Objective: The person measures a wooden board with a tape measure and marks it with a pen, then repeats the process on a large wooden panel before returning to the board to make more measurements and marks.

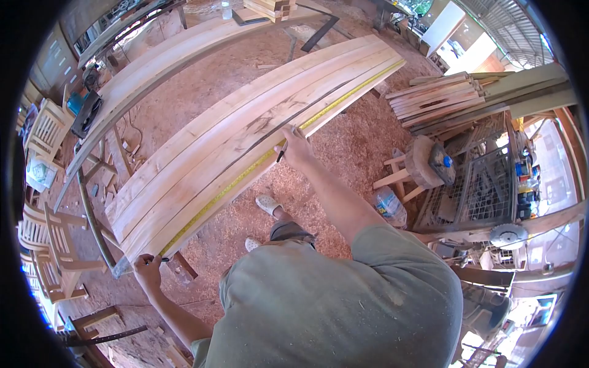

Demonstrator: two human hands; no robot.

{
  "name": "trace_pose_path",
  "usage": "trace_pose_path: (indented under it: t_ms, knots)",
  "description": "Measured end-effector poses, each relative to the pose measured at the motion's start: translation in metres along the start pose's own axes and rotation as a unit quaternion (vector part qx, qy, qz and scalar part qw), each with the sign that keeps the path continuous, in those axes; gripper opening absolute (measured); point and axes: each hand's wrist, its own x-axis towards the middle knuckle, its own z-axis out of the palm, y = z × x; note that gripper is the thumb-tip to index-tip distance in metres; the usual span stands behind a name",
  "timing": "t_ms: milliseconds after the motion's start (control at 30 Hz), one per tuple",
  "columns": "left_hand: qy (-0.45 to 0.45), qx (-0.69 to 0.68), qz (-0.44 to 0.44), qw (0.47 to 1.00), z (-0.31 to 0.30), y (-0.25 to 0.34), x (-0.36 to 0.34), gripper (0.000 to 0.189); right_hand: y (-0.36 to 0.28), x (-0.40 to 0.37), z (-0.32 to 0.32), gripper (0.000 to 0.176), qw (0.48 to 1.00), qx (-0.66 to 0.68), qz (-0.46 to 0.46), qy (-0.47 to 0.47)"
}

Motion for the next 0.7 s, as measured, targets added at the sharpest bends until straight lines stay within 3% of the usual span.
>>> trace_pose_path:
  t_ms: [600, 700]
  knots:
    - [0.015, 0.009, 0.03, 0.999, 0.007, -0.017, 0.003, 0.026, -0.007, 0.0, -0.006, 0.064, 0.999, 0.022, 0.031, -0.009]
    - [0.003, 0.012, 0.049, 0.999, 0.009, -0.018, 0.007, 0.026, -0.002, 0.005, -0.005, 0.067, 1.0, -0.01, -0.013, -0.002]
